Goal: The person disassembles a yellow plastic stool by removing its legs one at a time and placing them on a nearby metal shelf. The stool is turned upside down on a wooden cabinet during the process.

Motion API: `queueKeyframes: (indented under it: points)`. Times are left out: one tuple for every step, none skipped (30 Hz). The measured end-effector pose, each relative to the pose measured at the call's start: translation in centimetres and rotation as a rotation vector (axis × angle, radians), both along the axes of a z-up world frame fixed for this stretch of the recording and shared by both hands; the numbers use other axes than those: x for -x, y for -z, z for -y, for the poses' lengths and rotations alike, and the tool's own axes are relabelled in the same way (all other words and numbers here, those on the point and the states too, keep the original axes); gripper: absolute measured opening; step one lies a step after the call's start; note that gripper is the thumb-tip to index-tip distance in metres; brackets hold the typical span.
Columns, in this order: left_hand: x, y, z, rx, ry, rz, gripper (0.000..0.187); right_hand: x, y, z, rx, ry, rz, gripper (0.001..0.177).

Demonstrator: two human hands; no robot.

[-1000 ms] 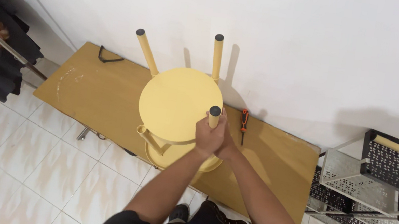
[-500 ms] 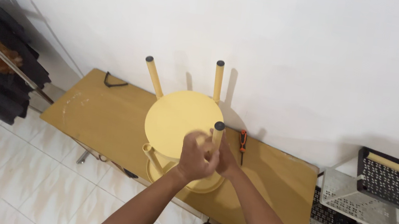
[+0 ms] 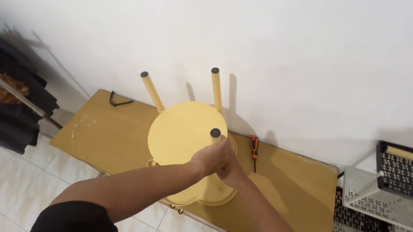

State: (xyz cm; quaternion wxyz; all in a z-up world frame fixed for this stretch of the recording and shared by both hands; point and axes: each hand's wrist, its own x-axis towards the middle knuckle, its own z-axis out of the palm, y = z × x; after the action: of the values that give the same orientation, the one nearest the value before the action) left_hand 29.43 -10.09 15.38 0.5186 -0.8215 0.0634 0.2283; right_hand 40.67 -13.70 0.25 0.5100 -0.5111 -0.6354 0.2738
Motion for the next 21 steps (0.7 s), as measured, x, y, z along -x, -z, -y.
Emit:
queueKeyframes:
  points:
    - [-0.2, 0.0, -0.2, -0.022, 0.001, -0.038, 0.033, 0.2, -0.7, 0.2, -0.007, 0.015, -0.015, 0.075]
    - [-0.7, 0.2, -0.4, -0.043, 0.002, -0.079, 0.030, 0.3, -1.2, 0.4, -0.013, 0.030, -0.032, 0.080]
    - [-1.3, 0.3, -0.6, 0.095, -0.074, -0.095, 0.029, 0.3, -1.5, 0.5, 0.000, 0.021, -0.073, 0.082]
    - [-1.8, 0.6, -0.8, 0.167, -0.128, -0.103, 0.029, 0.2, -1.7, 0.6, 0.013, 0.010, -0.110, 0.084]
    - [-2.3, 0.9, -0.9, 0.221, -0.161, -0.105, 0.029, 0.0, -1.7, 0.7, 0.025, -0.002, -0.146, 0.086]
    - [-2.5, 1.1, -1.2, 0.234, -0.184, -0.106, 0.028, -0.1, -1.6, 0.7, 0.019, 0.000, -0.129, 0.081]
    - [-2.8, 1.4, -1.4, 0.247, -0.199, -0.107, 0.028, 0.0, -1.4, 0.6, 0.013, 0.002, -0.111, 0.076]
    - [-2.9, 1.7, -1.4, 0.262, -0.224, -0.104, 0.027, 0.1, -1.0, 0.6, 0.009, -0.003, -0.093, 0.071]
    - [-3.1, 1.9, -1.5, 0.280, -0.253, -0.104, 0.027, 0.2, -0.7, 0.6, 0.081, -0.016, -0.126, 0.063]
    - [-3.2, 2.2, -1.5, 0.295, -0.280, -0.101, 0.026, 0.2, -0.4, 0.4, 0.153, -0.033, -0.158, 0.055]
    - [-3.4, 2.4, -1.6, 0.311, -0.309, -0.097, 0.026, 0.3, -0.3, 0.2, 0.225, -0.050, -0.189, 0.048]
    - [-3.6, 2.6, -1.6, 0.324, -0.336, -0.097, 0.025, 0.4, -0.3, 0.2, 0.201, -0.028, -0.106, 0.046]
    - [-3.9, 2.7, -1.6, 0.335, -0.362, -0.104, 0.025, 0.5, -0.6, 0.2, 0.175, -0.008, -0.023, 0.044]
    - [-4.3, 2.9, -1.5, 0.348, -0.386, -0.107, 0.024, 0.5, -1.1, 0.2, 0.151, 0.012, 0.060, 0.042]
    - [-4.8, 3.0, -1.4, 0.362, -0.412, -0.112, 0.024, 0.6, -1.8, 0.3, 0.165, 0.017, 0.040, 0.043]
    - [-5.2, 3.1, -1.4, 0.370, -0.432, -0.119, 0.024, 0.7, -2.7, 0.5, 0.179, 0.022, 0.020, 0.044]
    - [-5.5, 3.2, -1.4, 0.383, -0.457, -0.129, 0.023, 0.8, -3.6, 0.6, 0.192, 0.027, 0.000, 0.046]
    - [-5.9, 3.4, -1.4, 0.388, -0.477, -0.139, 0.023, 0.9, -4.5, 0.8, 0.273, 0.024, -0.052, 0.042]
    - [-6.2, 3.6, -1.4, 0.391, -0.497, -0.139, 0.022, 1.1, -5.4, 1.0, 0.354, 0.021, -0.104, 0.039]
    - [-6.5, 3.8, -1.4, 0.388, -0.506, -0.143, 0.022, 1.1, -6.3, 1.1, 0.434, 0.022, -0.156, 0.037]
    - [-6.7, 4.1, -1.5, 0.384, -0.508, -0.141, 0.021, 1.1, -7.0, 1.1, 0.442, 0.038, -0.118, 0.036]
